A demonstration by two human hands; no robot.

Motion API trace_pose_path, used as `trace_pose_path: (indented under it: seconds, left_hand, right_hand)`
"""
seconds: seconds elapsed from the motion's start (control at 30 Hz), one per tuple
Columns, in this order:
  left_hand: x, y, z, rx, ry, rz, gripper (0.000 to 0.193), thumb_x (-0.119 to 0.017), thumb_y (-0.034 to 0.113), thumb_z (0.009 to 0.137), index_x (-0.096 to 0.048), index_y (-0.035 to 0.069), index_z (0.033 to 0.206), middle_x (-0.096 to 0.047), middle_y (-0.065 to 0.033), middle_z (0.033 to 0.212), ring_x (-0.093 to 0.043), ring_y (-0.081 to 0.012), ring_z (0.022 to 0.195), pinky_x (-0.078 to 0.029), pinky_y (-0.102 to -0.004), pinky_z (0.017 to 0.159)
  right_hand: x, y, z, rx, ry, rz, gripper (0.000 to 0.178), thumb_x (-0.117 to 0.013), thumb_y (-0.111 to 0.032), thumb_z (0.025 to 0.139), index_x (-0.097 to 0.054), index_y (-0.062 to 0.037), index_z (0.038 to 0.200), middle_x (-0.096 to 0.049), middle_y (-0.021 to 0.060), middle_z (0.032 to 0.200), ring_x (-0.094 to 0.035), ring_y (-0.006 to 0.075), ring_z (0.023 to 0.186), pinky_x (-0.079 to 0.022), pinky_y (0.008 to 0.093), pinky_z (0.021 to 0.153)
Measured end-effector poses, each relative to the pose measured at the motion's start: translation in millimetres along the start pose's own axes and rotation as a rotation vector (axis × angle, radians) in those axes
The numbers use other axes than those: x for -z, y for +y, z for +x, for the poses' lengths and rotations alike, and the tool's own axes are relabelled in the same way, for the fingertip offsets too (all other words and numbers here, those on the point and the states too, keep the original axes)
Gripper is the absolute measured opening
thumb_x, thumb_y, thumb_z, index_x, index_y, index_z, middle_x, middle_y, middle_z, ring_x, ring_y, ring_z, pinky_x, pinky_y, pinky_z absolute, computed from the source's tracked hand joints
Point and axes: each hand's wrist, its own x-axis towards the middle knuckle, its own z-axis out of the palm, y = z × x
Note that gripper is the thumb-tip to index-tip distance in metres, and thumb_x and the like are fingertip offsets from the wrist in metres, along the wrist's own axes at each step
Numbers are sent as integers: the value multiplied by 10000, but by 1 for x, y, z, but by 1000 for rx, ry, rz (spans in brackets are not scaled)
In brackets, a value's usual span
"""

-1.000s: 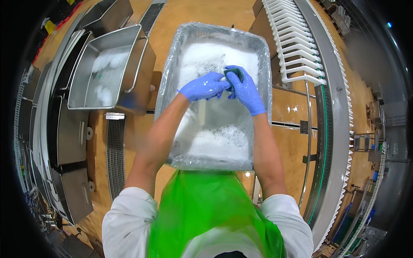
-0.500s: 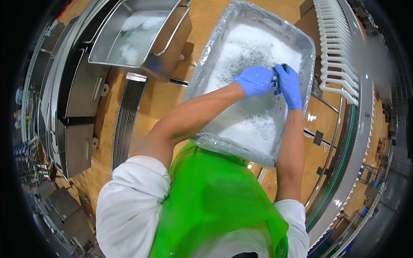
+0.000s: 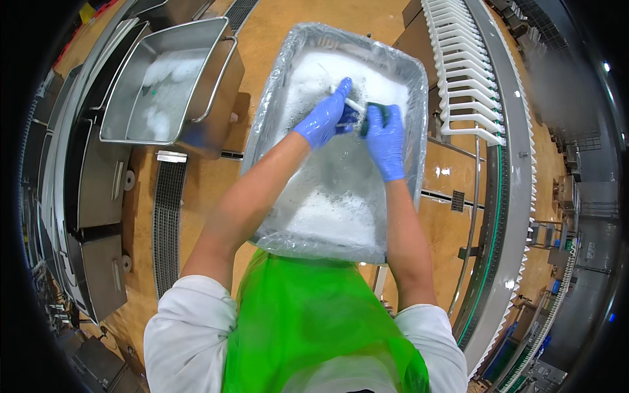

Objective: The person scrubs white plastic hangers with a green sponge in a soapy water tub, rinses them, and places them on a conveyor belt. The process is repeated for multiple hangers.

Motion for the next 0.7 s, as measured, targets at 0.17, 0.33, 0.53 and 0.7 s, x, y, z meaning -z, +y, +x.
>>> trace_pose_path:
  seconds: [0.17, 0.33, 0.53, 0.7]
  left_hand:
    - [24, -1, 27, -127, 32, -542, 242, -446, 283, 1005, -516, 109, 853, -425, 9, 590, -440, -121, 533, -416, -284, 530]
    - [-2, 8, -2, -118, 12, -667, 369, -454, 403, 994, -443, 186, 697, -246, 47, 532, -271, -101, 451, -274, -269, 452]
    - [5, 10, -3, -179, -117, -610, 445, -422, 520, 978, -413, 207, 662, -236, 58, 532, -244, -102, 447, -267, -274, 464]
    - [-14, 28, -23, -320, -175, -433, 556, -307, 642, 948, -336, 184, 635, -228, 32, 526, -257, -132, 479, -297, -286, 520]
  right_hand:
    - [-31, -4, -18, -137, -251, 376, 286, -589, -255, 933, -498, 7, 1002, -576, 99, 806, -587, 149, 640, -524, 297, 465]
    - [-22, 4, 4, -456, -245, 601, 372, -612, -298, 913, -476, 18, 1054, -549, 93, 810, -598, 159, 617, -545, 301, 413]
    - [-9, -12, 6, -262, -310, 332, 333, -599, -288, 905, -593, 25, 1018, -601, 91, 799, -597, 141, 592, -528, 291, 431]
    - [-17, 4, 0, -194, -183, 221, 281, -589, -220, 882, -597, 38, 995, -610, 114, 758, -601, 163, 554, -503, 302, 449]
